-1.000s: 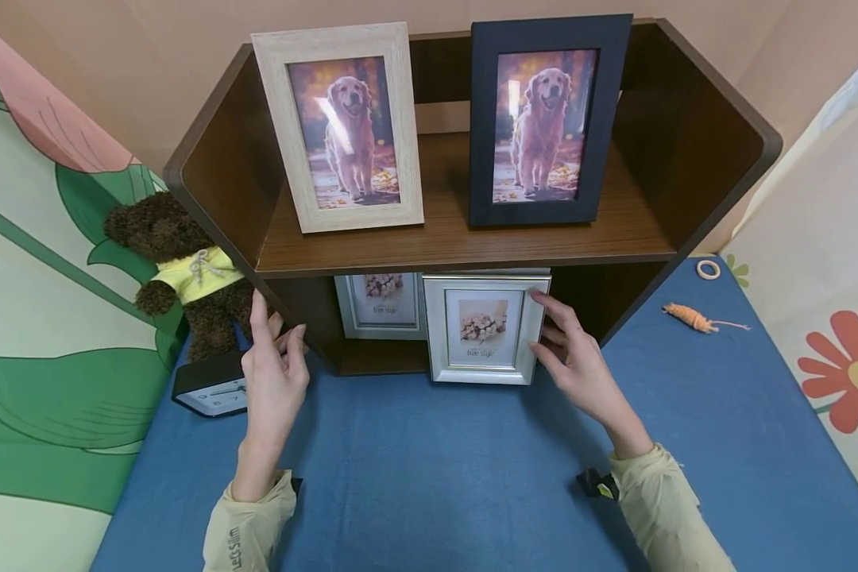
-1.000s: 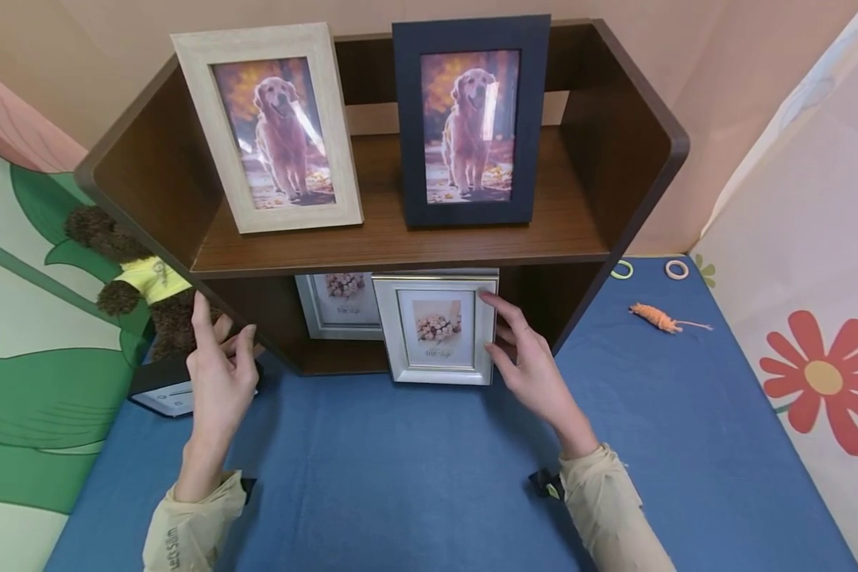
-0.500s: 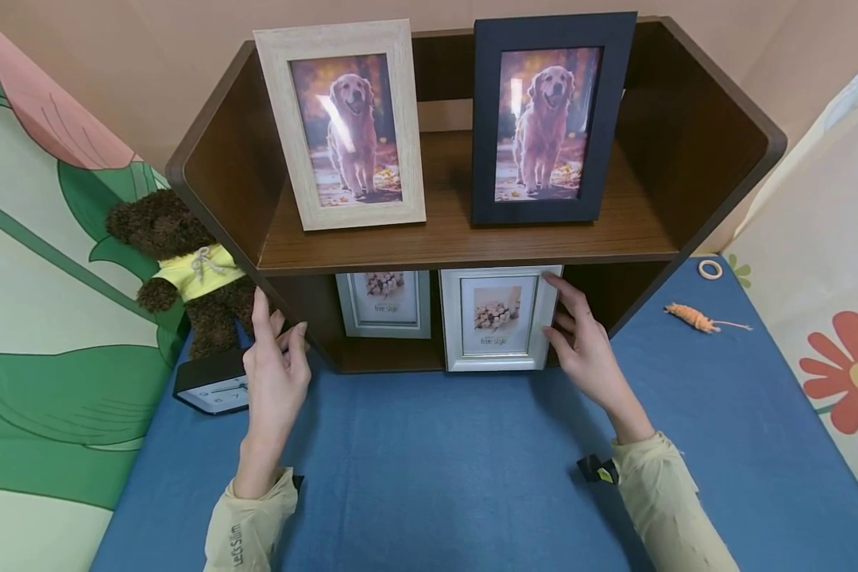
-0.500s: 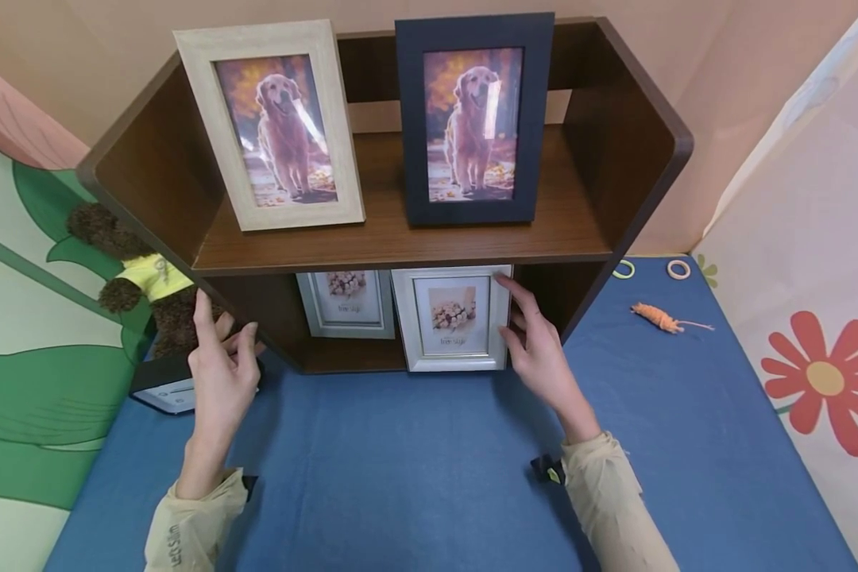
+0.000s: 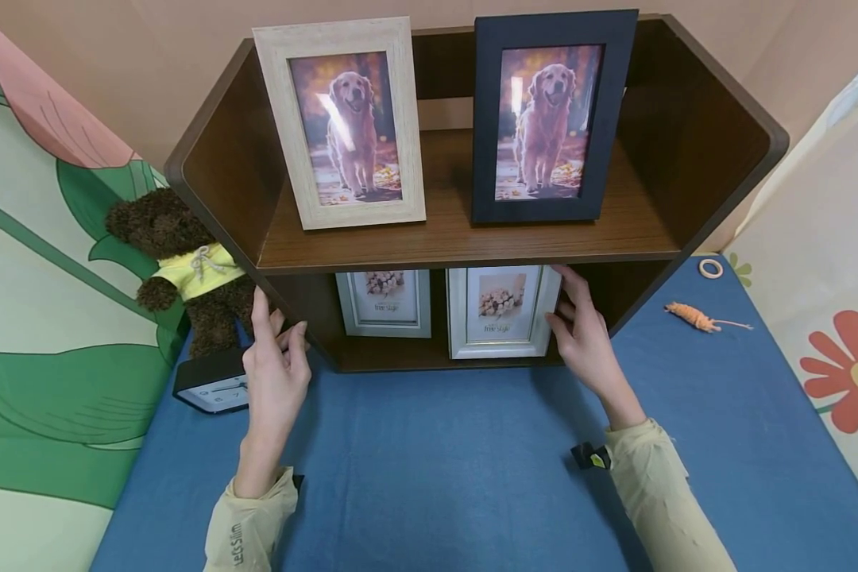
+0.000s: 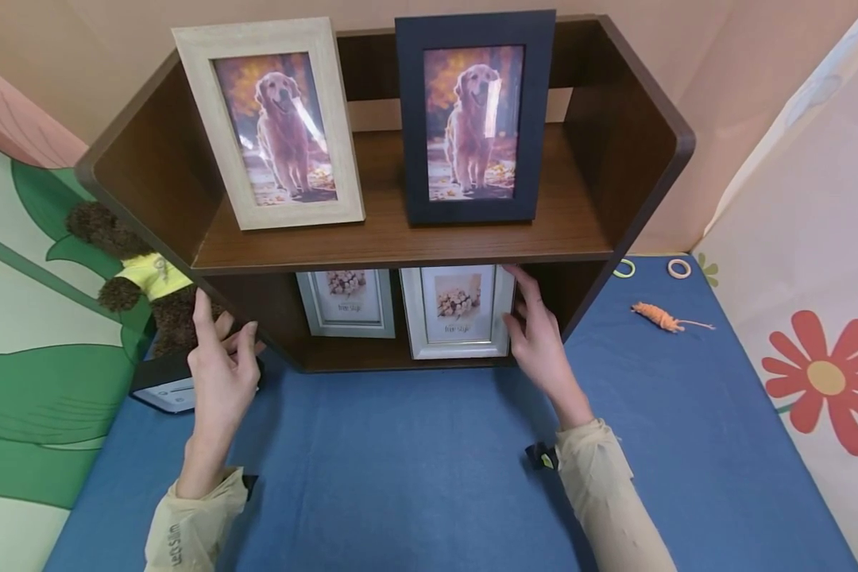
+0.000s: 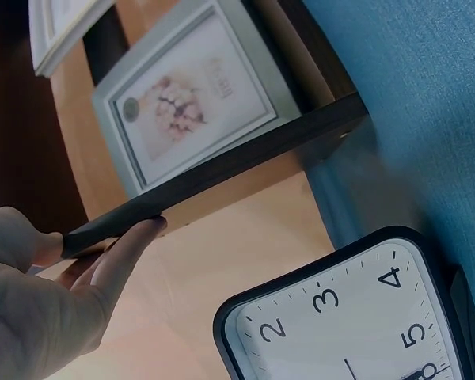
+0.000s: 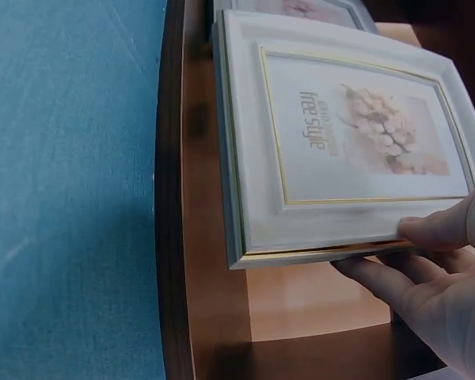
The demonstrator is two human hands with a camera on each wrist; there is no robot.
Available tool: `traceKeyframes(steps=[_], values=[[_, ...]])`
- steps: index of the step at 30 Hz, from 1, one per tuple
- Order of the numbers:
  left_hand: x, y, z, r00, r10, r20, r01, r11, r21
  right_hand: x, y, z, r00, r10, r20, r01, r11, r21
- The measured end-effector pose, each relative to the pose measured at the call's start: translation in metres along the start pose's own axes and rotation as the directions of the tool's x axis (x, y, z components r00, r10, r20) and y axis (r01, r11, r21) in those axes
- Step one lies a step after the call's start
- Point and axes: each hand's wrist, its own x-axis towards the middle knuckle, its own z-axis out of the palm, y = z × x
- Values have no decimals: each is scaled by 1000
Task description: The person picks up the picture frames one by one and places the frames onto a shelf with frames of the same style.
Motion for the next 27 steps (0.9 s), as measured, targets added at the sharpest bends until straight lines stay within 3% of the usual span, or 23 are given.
traceKeyframes(steps=[8, 21, 27], values=[[-2, 1, 0, 1000, -2, 2, 2, 1000, -4, 8, 5, -1, 997, 73, 0, -73, 997, -21], [0, -3, 2, 1000, 12, 3, -12, 1000, 3, 18, 15, 2, 993, 116, 1, -116, 993, 7], [-1, -1, 1, 1000, 2, -9, -2, 1000, 0, 18, 20, 6, 997, 80, 2, -80, 997, -8]])
